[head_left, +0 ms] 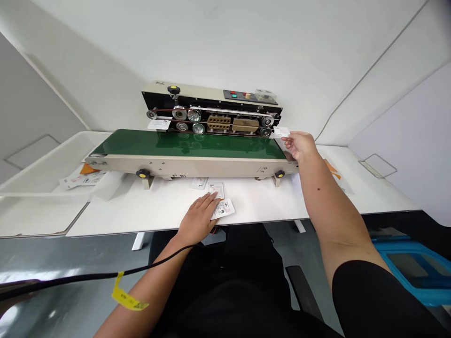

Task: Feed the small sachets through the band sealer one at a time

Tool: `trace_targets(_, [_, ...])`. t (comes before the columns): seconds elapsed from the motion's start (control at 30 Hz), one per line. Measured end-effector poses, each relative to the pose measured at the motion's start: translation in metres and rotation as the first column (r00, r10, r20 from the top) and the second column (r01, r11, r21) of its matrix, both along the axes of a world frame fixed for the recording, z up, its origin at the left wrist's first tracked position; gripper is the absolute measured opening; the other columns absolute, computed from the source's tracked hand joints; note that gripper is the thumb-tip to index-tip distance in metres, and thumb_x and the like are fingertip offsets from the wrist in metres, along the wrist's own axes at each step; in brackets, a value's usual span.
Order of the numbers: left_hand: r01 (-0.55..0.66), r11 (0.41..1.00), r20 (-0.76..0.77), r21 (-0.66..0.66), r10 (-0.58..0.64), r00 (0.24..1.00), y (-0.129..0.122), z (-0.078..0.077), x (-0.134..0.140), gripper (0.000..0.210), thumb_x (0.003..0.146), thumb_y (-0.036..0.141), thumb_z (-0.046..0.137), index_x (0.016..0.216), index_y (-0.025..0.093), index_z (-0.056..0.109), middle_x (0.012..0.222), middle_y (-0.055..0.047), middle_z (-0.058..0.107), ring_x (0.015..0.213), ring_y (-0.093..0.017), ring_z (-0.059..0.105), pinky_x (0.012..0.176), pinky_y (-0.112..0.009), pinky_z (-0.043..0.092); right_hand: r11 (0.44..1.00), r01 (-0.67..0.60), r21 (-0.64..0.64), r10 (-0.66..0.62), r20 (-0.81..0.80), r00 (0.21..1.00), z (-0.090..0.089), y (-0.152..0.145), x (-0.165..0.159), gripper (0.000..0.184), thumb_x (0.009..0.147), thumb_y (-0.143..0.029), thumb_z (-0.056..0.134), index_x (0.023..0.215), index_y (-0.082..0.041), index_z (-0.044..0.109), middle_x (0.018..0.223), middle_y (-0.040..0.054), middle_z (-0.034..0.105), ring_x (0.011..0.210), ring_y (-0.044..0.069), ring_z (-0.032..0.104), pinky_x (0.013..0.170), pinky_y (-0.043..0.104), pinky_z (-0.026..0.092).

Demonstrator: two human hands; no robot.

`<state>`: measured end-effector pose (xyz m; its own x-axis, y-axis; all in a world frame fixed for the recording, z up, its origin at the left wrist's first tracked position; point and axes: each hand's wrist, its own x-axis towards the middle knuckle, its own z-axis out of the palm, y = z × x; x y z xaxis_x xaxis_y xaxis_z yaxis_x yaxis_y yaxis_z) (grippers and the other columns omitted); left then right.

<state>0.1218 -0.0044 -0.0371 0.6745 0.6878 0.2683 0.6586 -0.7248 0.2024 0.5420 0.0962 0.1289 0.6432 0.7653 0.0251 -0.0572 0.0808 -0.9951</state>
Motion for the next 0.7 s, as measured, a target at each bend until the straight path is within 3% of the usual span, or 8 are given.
trace_targets(0.17, [0.0, 1.0, 0.003, -0.009, 0.0, 1.0, 0.0, -0.001, 0.0, 0.058, 0.102, 0.035, 0.061, 0.158, 0.023, 0.05, 0.172, -0.008, 0.041, 0.157, -0.034, 0.043, 0.128, -0.056, 0.04, 0.991, -0.076, -0.111, 0.074, -0.017, 0.997, -0.003, 0.025, -0.022, 0.025, 0.081, -0.004, 0.07, 0.097, -0.018, 0.058, 0.072, 0.0024, 0.071, 0.048, 0.008, 0.055, 0.043, 0.015, 0.043])
trace_targets(0.27, [-0.004, 1.0, 0.009, -0.014, 0.004, 1.0, 0.0, -0.002, 0.0, 0.06, 0.102, 0.036, 0.06, 0.159, 0.022, 0.048, 0.172, -0.009, 0.042, 0.157, -0.035, 0.043, 0.128, -0.056, 0.04, 0.993, -0.012, -0.121, 0.042, 0.254, 0.966, -0.006, 0.028, -0.031, 0.025, 0.087, -0.014, 0.071, 0.109, -0.018, 0.061, 0.088, 0.0055, 0.072, 0.061, 0.013, 0.062, 0.052, 0.022, 0.051])
trace_targets(0.37, [0.004, 1.0, 0.039, -0.021, -0.004, 0.999, 0.001, -0.003, -0.001, 0.06, 0.104, 0.038, 0.058, 0.16, 0.023, 0.046, 0.171, -0.01, 0.044, 0.157, -0.034, 0.043, 0.128, -0.056, 0.04, 0.966, 0.178, 0.186, -0.256, 0.602, 0.757, -0.022, 0.0, -0.054, 0.024, 0.096, -0.027, 0.064, 0.119, -0.02, 0.065, 0.105, 0.0069, 0.068, 0.083, 0.018, 0.067, 0.074, 0.032, 0.059])
trace_targets(0.43, [0.021, 1.0, 0.058, -0.021, -0.019, 0.998, 0.002, -0.003, -0.001, 0.059, 0.105, 0.038, 0.056, 0.161, 0.022, 0.045, 0.171, -0.01, 0.044, 0.158, -0.033, 0.042, 0.128, -0.055, 0.04, 0.923, 0.104, 0.371, -0.348, 0.688, 0.637, -0.045, -0.035, -0.084, 0.025, 0.102, -0.031, 0.055, 0.121, -0.022, 0.067, 0.111, 0.0082, 0.067, 0.095, 0.02, 0.067, 0.088, 0.038, 0.059])
trace_targets(0.53, [0.038, 0.999, 0.06, -0.011, -0.037, 0.998, 0.003, -0.005, -0.001, 0.058, 0.106, 0.037, 0.055, 0.161, 0.022, 0.044, 0.17, -0.011, 0.045, 0.158, -0.033, 0.042, 0.128, -0.056, 0.04, 0.878, -0.381, 0.288, -0.051, 0.85, 0.524, -0.091, -0.091, -0.138, 0.03, 0.103, -0.036, 0.059, 0.128, -0.025, 0.07, 0.117, 0.0097, 0.071, 0.107, 0.026, 0.068, 0.099, 0.045, 0.057])
trace_targets(0.6, [0.041, 0.999, 0.061, -0.011, -0.04, 0.997, 0.003, -0.006, -0.002, 0.059, 0.106, 0.038, 0.055, 0.162, 0.021, 0.043, 0.169, -0.013, 0.047, 0.157, -0.034, 0.044, 0.127, -0.057, 0.041, 0.748, -0.663, 0.006, 0.226, 0.937, 0.264, -0.121, -0.117, -0.168, 0.048, 0.097, -0.043, 0.072, 0.143, -0.029, 0.066, 0.14, 0.0111, 0.068, 0.127, 0.031, 0.063, 0.112, 0.053, 0.051])
trace_targets(0.67, [0.041, 0.999, 0.069, -0.01, -0.04, 0.997, 0.004, -0.007, -0.002, 0.062, 0.106, 0.04, 0.056, 0.163, 0.019, 0.041, 0.167, -0.015, 0.048, 0.156, -0.035, 0.045, 0.126, -0.057, 0.043, 0.627, -0.752, -0.204, 0.397, 0.914, 0.083, -0.144, -0.128, -0.186, 0.063, 0.095, -0.043, 0.078, 0.154, -0.033, 0.058, 0.156, 0.0097, 0.059, 0.142, 0.033, 0.054, 0.119, 0.057, 0.045])
trace_targets(0.7, [0.039, 0.999, 0.071, -0.007, -0.038, 0.997, 0.004, -0.007, -0.002, 0.063, 0.106, 0.04, 0.056, 0.163, 0.019, 0.04, 0.167, -0.015, 0.048, 0.156, -0.035, 0.045, 0.125, -0.057, 0.044, 0.605, -0.758, -0.244, 0.445, 0.893, 0.068, -0.153, -0.13, -0.19, 0.064, 0.096, -0.038, 0.076, 0.157, -0.034, 0.056, 0.159, 0.0083, 0.057, 0.145, 0.032, 0.052, 0.12, 0.056, 0.045])
